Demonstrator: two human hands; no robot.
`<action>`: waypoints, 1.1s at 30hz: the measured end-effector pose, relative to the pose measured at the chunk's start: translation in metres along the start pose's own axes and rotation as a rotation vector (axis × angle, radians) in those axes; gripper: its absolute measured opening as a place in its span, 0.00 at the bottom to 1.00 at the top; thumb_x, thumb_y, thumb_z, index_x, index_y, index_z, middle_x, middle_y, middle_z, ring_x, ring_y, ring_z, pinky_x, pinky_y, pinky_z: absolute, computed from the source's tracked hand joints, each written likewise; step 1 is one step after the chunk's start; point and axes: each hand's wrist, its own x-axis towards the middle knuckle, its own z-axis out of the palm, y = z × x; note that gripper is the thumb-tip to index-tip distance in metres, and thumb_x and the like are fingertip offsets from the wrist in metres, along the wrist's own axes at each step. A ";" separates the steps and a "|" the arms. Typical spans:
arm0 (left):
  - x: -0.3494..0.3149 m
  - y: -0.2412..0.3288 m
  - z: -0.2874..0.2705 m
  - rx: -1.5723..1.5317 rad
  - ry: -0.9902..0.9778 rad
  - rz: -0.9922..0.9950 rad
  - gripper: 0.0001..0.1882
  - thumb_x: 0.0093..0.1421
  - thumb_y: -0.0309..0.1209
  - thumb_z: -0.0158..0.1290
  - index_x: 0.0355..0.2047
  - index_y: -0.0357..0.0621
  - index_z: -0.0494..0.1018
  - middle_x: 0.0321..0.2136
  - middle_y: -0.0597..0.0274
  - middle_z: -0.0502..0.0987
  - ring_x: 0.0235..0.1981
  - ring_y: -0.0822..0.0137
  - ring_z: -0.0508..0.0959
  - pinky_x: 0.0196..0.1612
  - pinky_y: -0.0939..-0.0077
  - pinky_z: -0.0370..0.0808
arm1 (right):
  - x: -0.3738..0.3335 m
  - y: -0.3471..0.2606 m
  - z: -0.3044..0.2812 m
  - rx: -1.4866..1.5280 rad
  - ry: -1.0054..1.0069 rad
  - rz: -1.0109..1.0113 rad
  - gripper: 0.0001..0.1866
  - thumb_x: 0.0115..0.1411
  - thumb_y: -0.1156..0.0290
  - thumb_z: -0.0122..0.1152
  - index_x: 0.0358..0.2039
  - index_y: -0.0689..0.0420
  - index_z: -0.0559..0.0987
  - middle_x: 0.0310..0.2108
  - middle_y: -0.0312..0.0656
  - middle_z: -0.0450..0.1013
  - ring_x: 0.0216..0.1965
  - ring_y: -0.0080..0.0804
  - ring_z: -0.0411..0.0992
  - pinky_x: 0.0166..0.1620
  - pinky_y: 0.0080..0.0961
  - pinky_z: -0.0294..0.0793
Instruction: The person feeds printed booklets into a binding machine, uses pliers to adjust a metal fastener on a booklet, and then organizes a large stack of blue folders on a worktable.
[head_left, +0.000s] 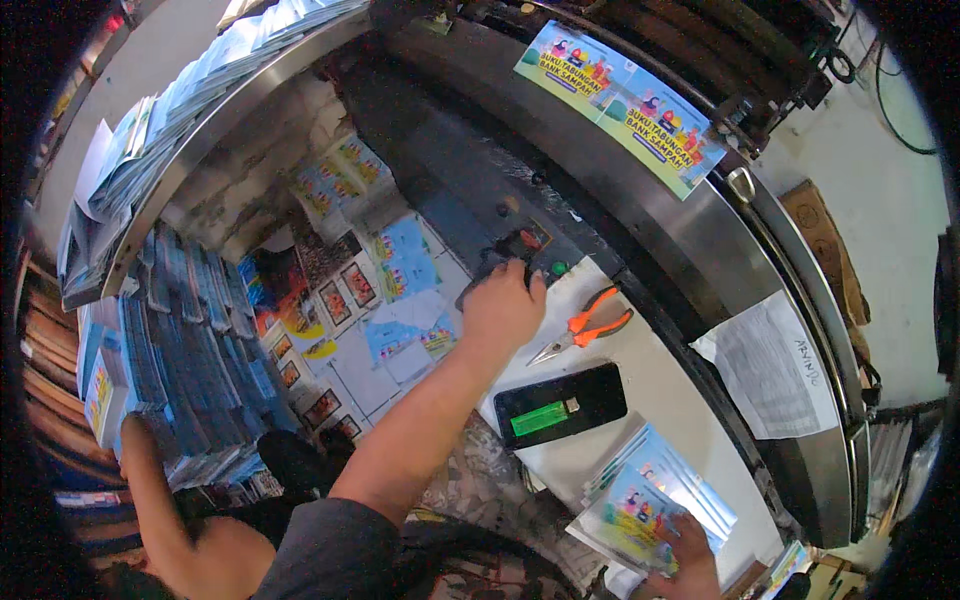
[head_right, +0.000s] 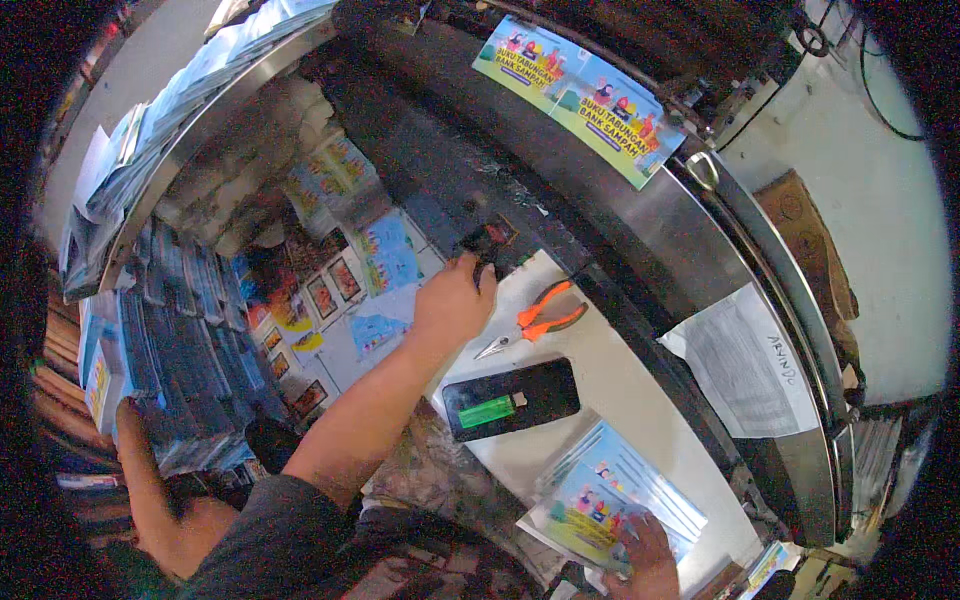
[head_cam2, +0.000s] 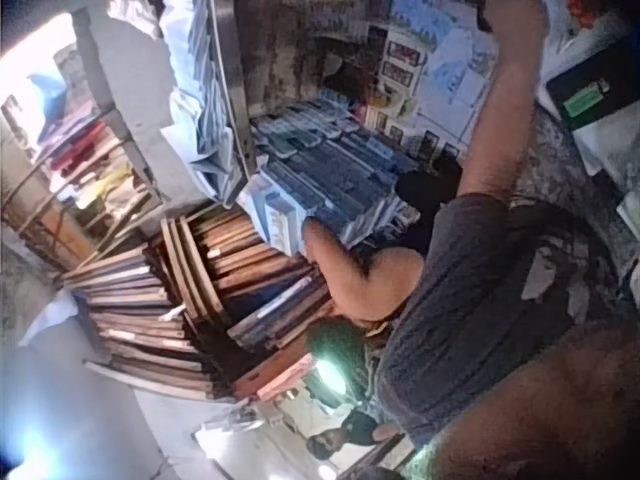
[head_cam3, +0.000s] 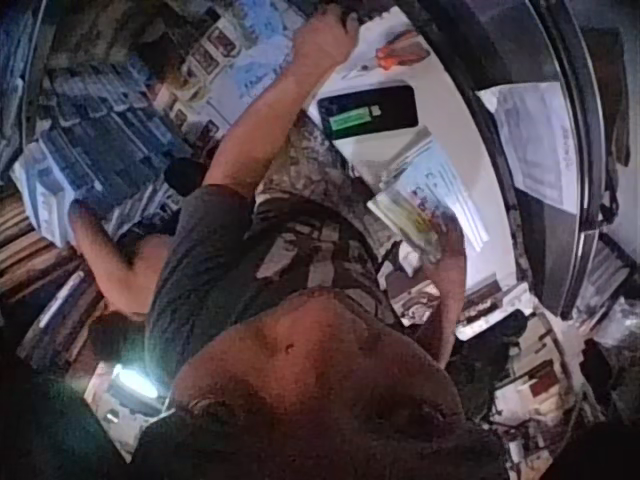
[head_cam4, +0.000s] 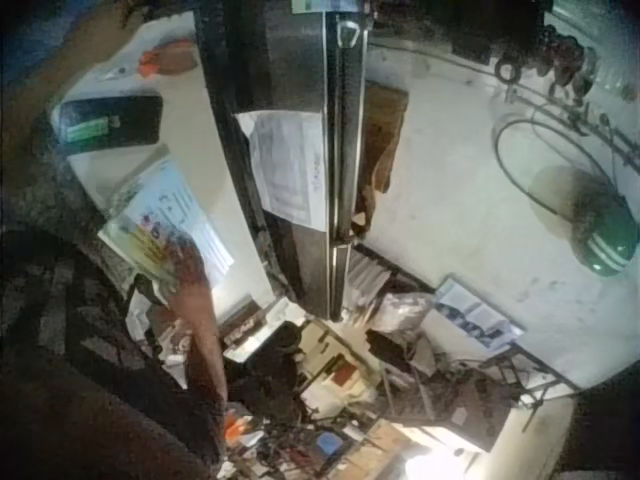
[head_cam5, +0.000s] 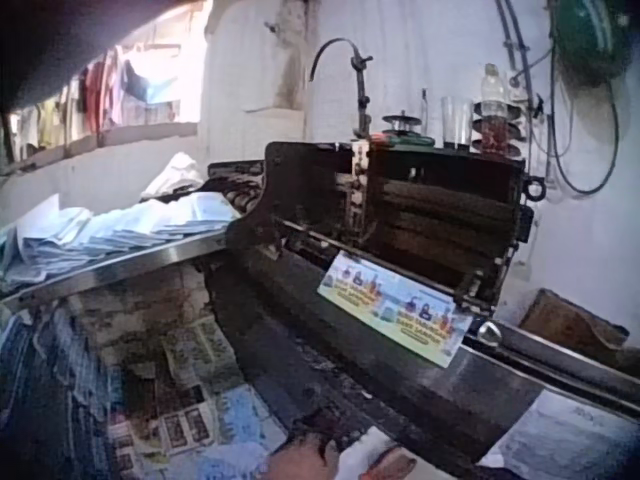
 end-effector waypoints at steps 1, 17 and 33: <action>0.000 -0.001 0.001 -0.015 0.004 0.003 0.18 0.62 0.42 0.45 0.40 0.39 0.71 0.34 0.43 0.77 0.32 0.43 0.79 0.36 0.49 0.76 | -0.005 0.009 -0.011 0.068 -0.065 0.023 0.27 0.56 0.65 0.60 0.58 0.52 0.70 0.59 0.49 0.65 0.59 0.52 0.63 0.60 0.42 0.64; 0.000 -0.001 -0.004 0.032 0.039 -0.008 0.19 0.61 0.42 0.45 0.39 0.37 0.72 0.34 0.45 0.78 0.32 0.47 0.80 0.36 0.52 0.77 | 0.167 0.061 -0.130 -0.808 0.882 0.054 0.23 0.59 0.84 0.47 0.57 0.61 0.70 0.55 0.54 0.68 0.56 0.46 0.68 0.55 0.37 0.70; 0.002 0.003 -0.008 0.041 -0.043 -0.047 0.18 0.62 0.43 0.45 0.38 0.40 0.72 0.33 0.43 0.78 0.34 0.43 0.79 0.36 0.49 0.75 | 0.025 -0.007 0.016 -0.328 0.299 -0.109 0.47 0.31 0.55 0.79 0.54 0.57 0.72 0.53 0.52 0.67 0.51 0.52 0.67 0.50 0.43 0.71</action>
